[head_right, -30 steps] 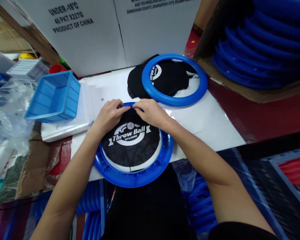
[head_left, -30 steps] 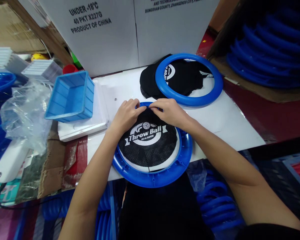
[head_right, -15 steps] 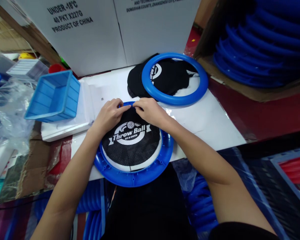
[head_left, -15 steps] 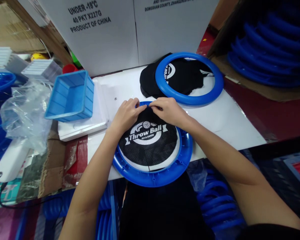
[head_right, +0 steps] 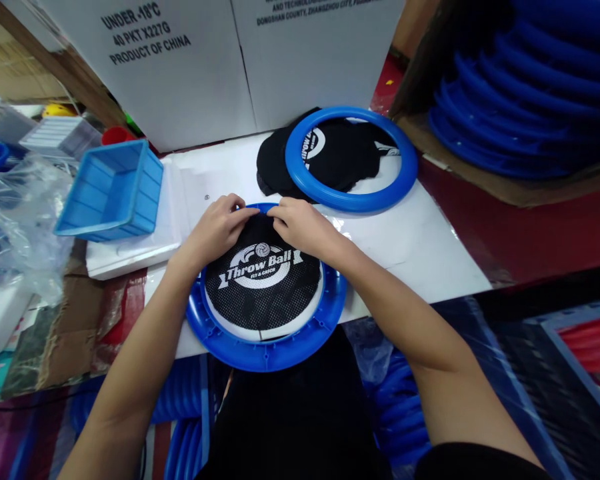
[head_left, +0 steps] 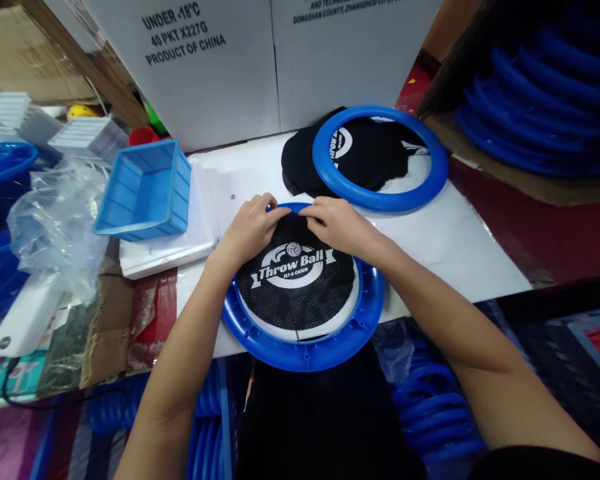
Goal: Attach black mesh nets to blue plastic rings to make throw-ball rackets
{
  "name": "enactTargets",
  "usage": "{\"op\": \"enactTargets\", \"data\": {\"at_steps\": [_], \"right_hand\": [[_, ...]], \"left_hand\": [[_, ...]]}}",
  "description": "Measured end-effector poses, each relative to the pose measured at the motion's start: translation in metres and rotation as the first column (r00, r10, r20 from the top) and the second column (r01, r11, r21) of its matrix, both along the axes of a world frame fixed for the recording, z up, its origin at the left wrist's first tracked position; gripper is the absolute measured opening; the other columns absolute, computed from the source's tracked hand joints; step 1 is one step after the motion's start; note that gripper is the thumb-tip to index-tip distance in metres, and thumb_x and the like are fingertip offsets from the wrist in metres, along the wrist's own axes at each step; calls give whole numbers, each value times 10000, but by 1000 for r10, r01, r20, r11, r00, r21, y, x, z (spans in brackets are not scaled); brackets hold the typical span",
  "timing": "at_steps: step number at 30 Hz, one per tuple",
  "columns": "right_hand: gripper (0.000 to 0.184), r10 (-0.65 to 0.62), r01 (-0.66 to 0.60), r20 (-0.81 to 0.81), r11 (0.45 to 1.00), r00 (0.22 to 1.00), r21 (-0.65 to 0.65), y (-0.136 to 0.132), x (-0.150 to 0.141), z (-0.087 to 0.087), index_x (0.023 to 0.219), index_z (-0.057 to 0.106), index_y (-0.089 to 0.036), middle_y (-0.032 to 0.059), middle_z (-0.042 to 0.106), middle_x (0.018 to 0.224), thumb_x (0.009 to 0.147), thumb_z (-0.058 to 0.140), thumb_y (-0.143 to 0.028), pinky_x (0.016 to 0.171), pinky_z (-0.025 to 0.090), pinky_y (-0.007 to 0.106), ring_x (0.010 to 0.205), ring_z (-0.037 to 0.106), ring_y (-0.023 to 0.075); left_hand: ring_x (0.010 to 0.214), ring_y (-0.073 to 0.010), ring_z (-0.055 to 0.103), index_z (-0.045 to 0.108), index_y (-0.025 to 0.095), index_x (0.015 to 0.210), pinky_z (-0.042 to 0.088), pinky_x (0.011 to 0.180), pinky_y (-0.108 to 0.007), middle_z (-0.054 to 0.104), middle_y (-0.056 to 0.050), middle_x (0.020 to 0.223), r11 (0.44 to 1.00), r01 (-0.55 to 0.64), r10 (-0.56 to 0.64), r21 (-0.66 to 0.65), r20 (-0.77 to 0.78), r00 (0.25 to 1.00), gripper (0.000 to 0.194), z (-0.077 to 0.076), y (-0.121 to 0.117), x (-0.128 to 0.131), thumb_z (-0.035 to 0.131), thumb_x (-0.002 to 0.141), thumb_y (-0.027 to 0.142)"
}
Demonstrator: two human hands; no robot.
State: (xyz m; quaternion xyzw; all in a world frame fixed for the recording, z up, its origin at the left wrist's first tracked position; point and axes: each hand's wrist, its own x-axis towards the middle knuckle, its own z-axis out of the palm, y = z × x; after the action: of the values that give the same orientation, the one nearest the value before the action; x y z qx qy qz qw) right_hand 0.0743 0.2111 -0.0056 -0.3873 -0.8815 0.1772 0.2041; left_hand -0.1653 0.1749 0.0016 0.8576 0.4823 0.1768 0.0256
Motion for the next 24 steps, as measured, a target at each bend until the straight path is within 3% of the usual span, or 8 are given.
{"op": "enactTargets", "data": {"at_steps": [6,10,13,17,20,24], "right_hand": [[311,75,-74,34,997,997,-31,-5,13,11,1142,825,-187,127,741,1020,1004,546,-166,883,533,394,967,692,278],[248,30,-29,-41,999,999,12,-2,11,17,1096,831,-216,108,718,1002,1012,597,-228,873,519,403,955,668,271],[207,21,-14,-121,998,992,57,10,-2,18,1066,826,-217,113,719,1071,1004,631,-249,957,506,433,1050,646,288],[128,153,-165,-108,980,982,-112,33,-22,14,995,822,-201,90,735,1081,941,708,-222,960,509,398,1020,665,251],[113,146,-170,-119,961,982,-218,42,-30,11,951,808,-171,78,747,1015,928,698,-182,882,503,351,945,684,222],[107,117,-142,-141,973,983,-180,36,-30,4,918,776,-171,73,758,963,948,677,-197,884,482,360,944,674,230]], "left_hand": [[988,-223,646,732,198,1037,546,929,-382,665,-69,1034,992,-113,124,-61,233,965,80,15,-16,-21,664,1028,240],[1008,-220,659,752,204,1064,548,972,-399,684,-67,1054,987,-99,130,-128,259,957,101,8,-11,-13,673,1028,255],[989,-213,653,756,202,1056,552,958,-396,684,-63,1048,984,-59,105,-170,275,956,90,0,-3,-6,685,1003,219],[902,-184,629,730,197,953,543,882,-357,662,-39,988,977,-68,132,-203,322,938,28,-6,1,-4,714,958,175],[844,-168,604,696,193,883,521,826,-329,642,-20,919,966,-98,182,-238,363,914,74,-5,1,-3,730,939,158],[834,-168,588,658,192,829,514,823,-326,632,-15,897,950,-105,216,-293,379,900,137,0,-2,-2,752,928,193]]}}
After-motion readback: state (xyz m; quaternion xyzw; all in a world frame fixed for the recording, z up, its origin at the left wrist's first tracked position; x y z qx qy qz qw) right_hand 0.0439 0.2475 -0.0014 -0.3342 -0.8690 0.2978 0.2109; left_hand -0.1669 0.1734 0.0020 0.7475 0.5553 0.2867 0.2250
